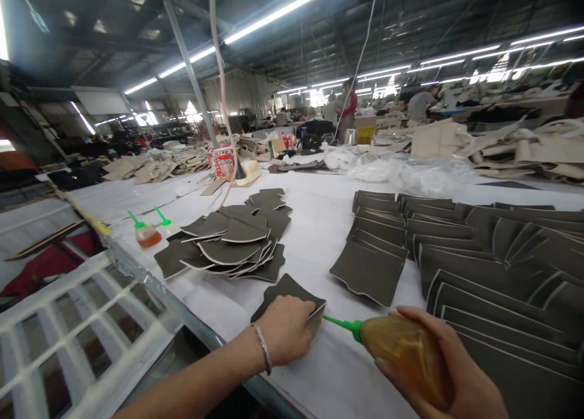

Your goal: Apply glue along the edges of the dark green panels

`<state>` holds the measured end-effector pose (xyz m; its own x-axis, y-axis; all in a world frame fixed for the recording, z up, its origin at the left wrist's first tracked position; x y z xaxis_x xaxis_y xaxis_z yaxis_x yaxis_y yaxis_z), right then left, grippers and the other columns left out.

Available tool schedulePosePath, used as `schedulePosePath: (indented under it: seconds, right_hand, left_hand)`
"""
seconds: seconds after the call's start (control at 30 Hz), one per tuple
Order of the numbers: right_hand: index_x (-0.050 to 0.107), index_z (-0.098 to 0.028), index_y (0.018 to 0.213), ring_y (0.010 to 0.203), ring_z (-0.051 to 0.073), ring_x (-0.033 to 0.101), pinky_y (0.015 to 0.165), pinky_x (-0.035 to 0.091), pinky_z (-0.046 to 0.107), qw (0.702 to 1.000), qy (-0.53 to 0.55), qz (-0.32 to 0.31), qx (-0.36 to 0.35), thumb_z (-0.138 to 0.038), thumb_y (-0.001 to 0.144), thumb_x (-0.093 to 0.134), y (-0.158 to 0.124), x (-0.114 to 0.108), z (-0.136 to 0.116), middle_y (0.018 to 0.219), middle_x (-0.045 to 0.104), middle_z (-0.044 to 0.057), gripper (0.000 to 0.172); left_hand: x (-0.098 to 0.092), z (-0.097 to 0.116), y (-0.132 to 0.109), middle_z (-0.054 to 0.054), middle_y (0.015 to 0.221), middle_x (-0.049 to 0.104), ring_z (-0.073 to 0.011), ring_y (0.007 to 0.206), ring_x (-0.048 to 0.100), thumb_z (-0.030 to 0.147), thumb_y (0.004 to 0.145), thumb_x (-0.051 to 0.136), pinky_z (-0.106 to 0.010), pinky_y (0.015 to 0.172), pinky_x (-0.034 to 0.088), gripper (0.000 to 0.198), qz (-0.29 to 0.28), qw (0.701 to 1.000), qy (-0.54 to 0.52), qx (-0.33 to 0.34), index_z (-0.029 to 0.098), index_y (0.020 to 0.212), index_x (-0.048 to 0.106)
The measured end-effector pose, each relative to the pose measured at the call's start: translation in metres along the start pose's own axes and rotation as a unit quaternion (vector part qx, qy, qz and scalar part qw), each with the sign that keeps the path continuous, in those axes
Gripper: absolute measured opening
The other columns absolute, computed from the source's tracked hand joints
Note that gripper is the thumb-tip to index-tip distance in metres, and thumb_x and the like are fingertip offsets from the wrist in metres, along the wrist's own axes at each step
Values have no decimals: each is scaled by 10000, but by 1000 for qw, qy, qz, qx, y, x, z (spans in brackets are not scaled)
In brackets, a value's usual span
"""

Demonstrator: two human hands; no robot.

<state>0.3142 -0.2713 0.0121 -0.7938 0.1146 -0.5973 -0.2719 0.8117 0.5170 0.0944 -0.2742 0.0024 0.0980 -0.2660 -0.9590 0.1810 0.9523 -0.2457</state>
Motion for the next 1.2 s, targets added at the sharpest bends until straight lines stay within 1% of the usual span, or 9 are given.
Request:
schedulePosePath:
  seconds: [0.17, 0.37, 0.53, 0.67, 0.8, 0.87, 1.0, 1.1, 1.2]
  right_hand:
    - [445, -296, 1246, 954, 224, 623, 816, 526, 298, 998, -11, -32, -52, -429, 882, 598, 14, 14, -14, 1144, 570, 44, 417]
    - [422, -276, 1275, 1005, 228, 598, 835, 510, 291, 994, -23, -44, -95, -339, 899, 559, 12, 20, -16, 1159, 539, 67, 405]
    - [444, -301, 1249, 929, 197, 632, 788, 525, 244, 997, -27, -55, -49, -407, 883, 586, 16, 17, -4, 1151, 565, 27, 407]
    - [460, -313, 1230, 954, 203, 630, 803, 523, 258, 999, -17, -47, -21, -430, 877, 597, 15, 18, 6, 1154, 579, 10, 397]
    - [467, -309, 1230, 913, 212, 654, 756, 545, 268, 996, 16, -83, 39, -472, 871, 612, 10, 24, 20, 1114, 623, 1, 420]
    - [477, -309, 1222, 881, 208, 661, 724, 550, 264, 996, 18, -71, 59, -494, 862, 616, 11, 22, 25, 1086, 634, -3, 427]
    - [483, -314, 1226, 901, 211, 650, 748, 543, 273, 998, 0, -41, 48, -510, 850, 617, 13, 17, 24, 1114, 615, 2, 444]
    - [472, -330, 1222, 928, 198, 644, 774, 534, 256, 996, 21, -76, 44, -491, 858, 617, 10, 22, 23, 1126, 614, -16, 423]
    - [470, -323, 1218, 906, 197, 651, 749, 540, 251, 991, 54, -90, 80, -508, 854, 622, 9, 25, 26, 1099, 627, -20, 436]
  left_hand:
    - [5, 1, -1, -95, 859, 688, -291, 805, 658, 183, 726, 462, -378, 703, 496, 239, 7, 1000, 2, -2, 197, 917, 606]
    - [12, 1, -4, -98, 877, 665, -285, 778, 643, 223, 748, 456, -394, 691, 500, 246, 11, 1000, -6, -15, 202, 948, 597]
    - [16, -1, -4, -89, 833, 659, -277, 759, 644, 200, 764, 436, -379, 689, 500, 208, 13, 1000, -16, -8, 195, 909, 584]
    - [19, -4, -5, -77, 830, 654, -268, 762, 643, 185, 768, 430, -360, 691, 495, 209, 20, 999, -36, -1, 201, 913, 581]
    - [21, -7, -6, -71, 856, 650, -266, 791, 639, 182, 772, 429, -352, 704, 488, 284, 24, 998, -61, -4, 215, 1003, 591]
    - [21, -8, -6, -70, 867, 647, -270, 796, 637, 187, 775, 427, -356, 706, 487, 314, 27, 997, -66, -4, 221, 1041, 590]
    - [22, -7, -7, -71, 873, 641, -272, 799, 633, 193, 783, 418, -359, 703, 484, 302, 34, 997, -69, -2, 219, 1030, 591]
    - [23, -7, -8, -67, 859, 633, -265, 798, 631, 184, 783, 413, -351, 706, 480, 293, 33, 997, -70, -2, 215, 1016, 589]
    - [23, -7, -9, -65, 868, 631, -257, 803, 629, 186, 789, 418, -343, 715, 478, 294, 30, 997, -74, 0, 215, 1031, 582]
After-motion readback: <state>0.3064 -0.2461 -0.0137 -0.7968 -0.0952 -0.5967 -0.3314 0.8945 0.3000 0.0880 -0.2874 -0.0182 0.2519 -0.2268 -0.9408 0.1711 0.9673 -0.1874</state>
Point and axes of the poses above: each hand's wrist, its own y-axis towards the middle knuckle, its own x-axis out of the palm, z = x × y, the point moved 6 cm from there along y, towards the middle knuckle
